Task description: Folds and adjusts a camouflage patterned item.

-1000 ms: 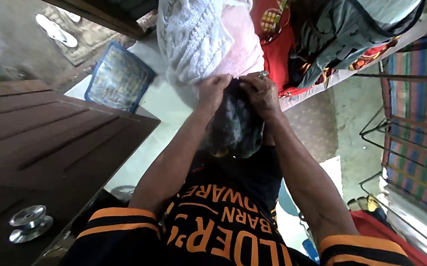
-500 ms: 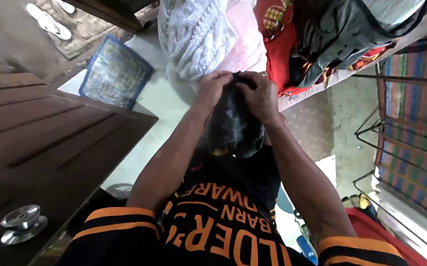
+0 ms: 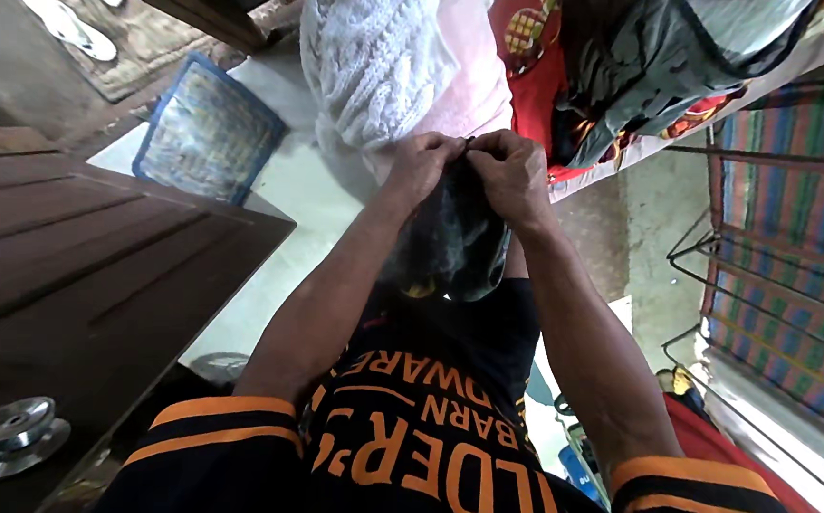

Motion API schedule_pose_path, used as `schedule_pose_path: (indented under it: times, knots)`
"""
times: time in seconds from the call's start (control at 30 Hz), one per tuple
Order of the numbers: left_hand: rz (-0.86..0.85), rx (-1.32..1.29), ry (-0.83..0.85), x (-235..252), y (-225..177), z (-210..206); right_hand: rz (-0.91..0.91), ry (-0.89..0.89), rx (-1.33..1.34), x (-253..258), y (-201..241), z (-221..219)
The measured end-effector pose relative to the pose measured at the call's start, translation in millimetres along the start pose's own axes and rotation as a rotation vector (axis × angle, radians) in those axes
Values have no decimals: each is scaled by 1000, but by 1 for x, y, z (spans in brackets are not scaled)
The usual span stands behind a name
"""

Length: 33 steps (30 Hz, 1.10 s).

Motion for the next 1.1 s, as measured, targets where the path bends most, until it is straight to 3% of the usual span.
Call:
schedule_pose_path:
  times: [0.17, 0.27, 0.4, 0.57, 0.67, 0.8, 0.9, 1.1]
  knots:
    - [-32, -51, -54, -6, 4, -1, -165, -2, 202, -11, -10, -3]
    - [-68, -42, -14, -7, 6, 1, -175, -27, 329, -17, -14, -5]
    - [-105, -56, 28, -11, 9, 4, -8, -96, 262, -31, -9, -8]
    - [-159, -175, 65, -18, 15, 3, 345, -286, -135, -45, 3, -20]
    - [-252, -117, 69, -25, 16, 3, 399, -372, -316, -50, 5, -14]
    - [-385, 62, -30, -32, 13, -5, 353, -410, -290, -49, 0, -2]
    - [-426, 131, -131, -36, 10, -8, 225, -309, -97, -43, -9, 3]
    - [-360, 3, -120, -32, 14, -4, -48, -63, 321, -27, -21, -3]
Point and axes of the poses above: each hand's wrist, its own x-axis towards the middle knuckle, its own z-axis out of the back of the hand, y = z × x, the point moved 6 cm from there along x, towards the middle knuckle, and after that the axes turned 2 degrees about -x, right-handed, at the moved point
